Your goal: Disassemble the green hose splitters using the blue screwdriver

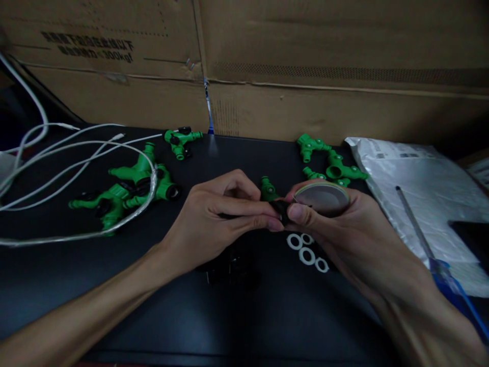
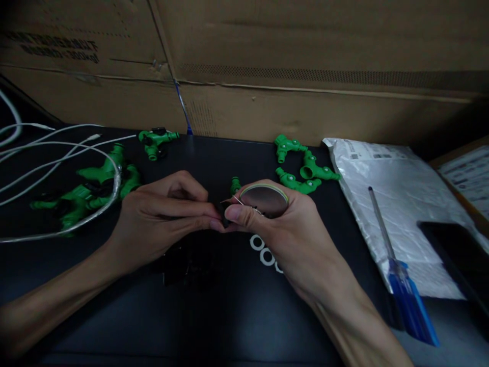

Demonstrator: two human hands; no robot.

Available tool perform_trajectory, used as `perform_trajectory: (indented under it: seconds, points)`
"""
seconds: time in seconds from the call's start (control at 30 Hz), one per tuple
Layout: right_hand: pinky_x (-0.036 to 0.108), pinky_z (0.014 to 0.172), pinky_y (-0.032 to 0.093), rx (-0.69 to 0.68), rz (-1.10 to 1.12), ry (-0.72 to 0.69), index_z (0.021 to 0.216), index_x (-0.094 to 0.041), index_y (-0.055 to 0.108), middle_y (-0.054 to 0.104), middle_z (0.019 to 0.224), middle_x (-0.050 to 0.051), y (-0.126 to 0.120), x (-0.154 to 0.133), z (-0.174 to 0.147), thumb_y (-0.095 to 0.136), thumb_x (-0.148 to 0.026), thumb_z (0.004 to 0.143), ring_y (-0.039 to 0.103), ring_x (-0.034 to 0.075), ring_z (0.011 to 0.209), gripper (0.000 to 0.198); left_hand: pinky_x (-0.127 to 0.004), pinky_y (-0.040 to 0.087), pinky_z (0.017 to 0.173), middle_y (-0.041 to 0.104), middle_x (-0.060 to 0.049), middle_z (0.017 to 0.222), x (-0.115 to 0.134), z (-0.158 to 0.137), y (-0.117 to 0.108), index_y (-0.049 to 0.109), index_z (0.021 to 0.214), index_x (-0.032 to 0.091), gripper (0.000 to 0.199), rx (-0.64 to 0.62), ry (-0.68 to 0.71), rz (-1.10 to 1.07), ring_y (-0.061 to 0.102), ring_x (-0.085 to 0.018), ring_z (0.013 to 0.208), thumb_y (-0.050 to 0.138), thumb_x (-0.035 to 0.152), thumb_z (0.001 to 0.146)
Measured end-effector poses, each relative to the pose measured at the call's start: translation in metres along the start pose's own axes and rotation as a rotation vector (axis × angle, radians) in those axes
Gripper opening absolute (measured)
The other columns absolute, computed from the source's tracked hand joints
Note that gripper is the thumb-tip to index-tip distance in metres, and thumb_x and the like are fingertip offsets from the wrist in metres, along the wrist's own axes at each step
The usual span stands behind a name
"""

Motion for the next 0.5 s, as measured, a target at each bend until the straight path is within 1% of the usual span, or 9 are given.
perform_trajectory:
  seconds: [0.13,0.23,0.3,0.37,0.4,0.43,0.5]
  points:
    - [0.022,0.072,0.065,-0.001,0.000,0.019,0.081,-0.021,0.078,0.070,0.078,-0.001,0.0009,-0.0002,0.0026,0.095,-0.025,0.069,0.072,0.014,0.076,0.021,-0.021,0.055,0.059,0.066,-0.001,0.085,-0.0010,0.0007,-0.0013,0.084,0.095,0.025,0.008,-0.020,0.015,0.003,0.066,-0.012,0.070,0.079,0.022,0.089]
    - [0.023,0.072,0.065,-0.002,0.018,0.038,0.080,-0.019,0.078,0.070,0.077,-0.001,0.0024,-0.0007,0.0036,0.095,-0.025,0.068,0.073,0.014,0.075,0.022,-0.021,0.055,0.061,0.065,-0.001,0.086,-0.0005,0.0021,-0.0031,0.082,0.097,0.024,0.010,-0.039,0.063,0.033,0.065,-0.011,0.072,0.076,0.019,0.091]
    - [0.022,0.072,0.065,0.004,0.049,0.041,0.081,-0.020,0.078,0.070,0.078,-0.001,0.0022,-0.0009,0.0032,0.095,-0.024,0.069,0.071,0.013,0.075,0.021,-0.022,0.056,0.065,0.063,-0.001,0.087,-0.0001,0.0029,-0.0049,0.080,0.092,0.022,0.004,0.005,0.106,0.069,0.064,-0.011,0.075,0.080,0.022,0.089]
    - [0.021,0.073,0.064,0.018,0.082,0.040,0.083,-0.020,0.078,0.070,0.081,-0.002,0.0006,-0.0003,0.0026,0.094,-0.024,0.071,0.070,0.011,0.077,0.020,-0.024,0.058,0.069,0.063,-0.002,0.092,-0.0003,0.0030,-0.0062,0.075,0.088,0.020,0.017,0.087,0.127,0.041,0.064,-0.012,0.078,0.088,0.027,0.079]
    - [0.020,0.074,0.063,0.020,0.092,0.038,0.083,-0.021,0.078,0.071,0.083,-0.002,-0.0004,0.0004,0.0025,0.093,-0.024,0.072,0.070,0.011,0.078,0.019,-0.026,0.060,0.071,0.064,-0.003,0.097,-0.0007,0.0028,-0.0061,0.073,0.092,0.019,0.027,0.109,0.114,0.010,0.065,-0.013,0.079,0.092,0.028,0.075]
    - [0.020,0.075,0.063,0.017,0.096,0.034,0.084,-0.021,0.078,0.071,0.084,-0.002,-0.0012,0.0013,0.0024,0.092,-0.024,0.074,0.070,0.011,0.080,0.018,-0.028,0.061,0.073,0.065,-0.004,0.103,-0.0010,0.0025,-0.0053,0.072,0.098,0.019,0.036,0.111,0.099,-0.017,0.066,-0.014,0.081,0.094,0.029,0.072]
    - [0.019,0.075,0.060,-0.001,0.097,0.025,0.086,-0.022,0.078,0.072,0.085,-0.002,-0.0020,0.0034,0.0024,0.090,-0.025,0.076,0.069,0.012,0.082,0.016,-0.031,0.063,0.078,0.068,-0.007,0.113,-0.0003,0.0016,-0.0025,0.069,0.114,0.020,0.050,0.070,0.085,-0.006,0.069,-0.016,0.086,0.094,0.029,0.071]
Point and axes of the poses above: each hand's wrist, its own z-axis towards the middle knuckle, its own y-axis out of the palm, x = y × z, the point moved 2 cm from there along z, towards the middle knuckle
